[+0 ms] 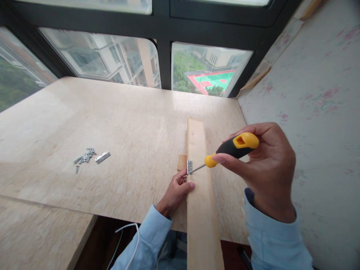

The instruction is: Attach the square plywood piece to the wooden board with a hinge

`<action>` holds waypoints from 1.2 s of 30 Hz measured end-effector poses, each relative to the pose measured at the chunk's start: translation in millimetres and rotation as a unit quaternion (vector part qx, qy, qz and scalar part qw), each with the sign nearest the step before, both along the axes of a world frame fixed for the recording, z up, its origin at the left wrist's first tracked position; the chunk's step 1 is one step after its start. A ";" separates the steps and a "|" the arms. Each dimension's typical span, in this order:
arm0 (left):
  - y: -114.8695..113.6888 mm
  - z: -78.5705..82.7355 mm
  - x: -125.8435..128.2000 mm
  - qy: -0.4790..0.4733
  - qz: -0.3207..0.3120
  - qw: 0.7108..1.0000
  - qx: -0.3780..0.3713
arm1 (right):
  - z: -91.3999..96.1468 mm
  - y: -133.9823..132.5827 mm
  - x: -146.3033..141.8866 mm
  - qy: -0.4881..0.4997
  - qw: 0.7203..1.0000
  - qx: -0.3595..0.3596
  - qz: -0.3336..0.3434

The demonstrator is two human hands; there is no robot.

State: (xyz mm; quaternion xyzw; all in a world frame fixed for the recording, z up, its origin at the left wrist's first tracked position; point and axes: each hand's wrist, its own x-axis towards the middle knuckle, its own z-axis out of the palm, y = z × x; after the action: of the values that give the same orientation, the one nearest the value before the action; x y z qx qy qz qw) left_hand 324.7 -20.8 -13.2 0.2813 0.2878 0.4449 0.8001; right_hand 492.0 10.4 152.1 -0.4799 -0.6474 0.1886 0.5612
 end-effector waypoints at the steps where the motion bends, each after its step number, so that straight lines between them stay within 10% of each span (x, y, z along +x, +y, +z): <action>1: -0.1 -0.6 0.0 -0.001 -0.001 1.000 0.001 | -1.3 0.8 -1.3 -0.022 0.999 0.014 -0.031; 27: -1.8 -1.2 0.1 -0.013 -0.008 0.999 0.040 | 4.8 3.6 -14.7 0.092 0.962 0.194 -0.168; 36: -1.4 -0.9 -0.6 0.010 0.002 0.999 0.037 | 7.6 8.9 1.5 0.199 0.979 0.031 -0.038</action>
State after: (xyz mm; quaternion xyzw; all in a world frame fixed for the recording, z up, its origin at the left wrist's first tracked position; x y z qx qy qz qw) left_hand 324.0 -22.2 -14.1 0.3146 0.2792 0.4539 0.7855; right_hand 493.4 19.3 159.7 -0.4392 -0.5096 0.2388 0.7003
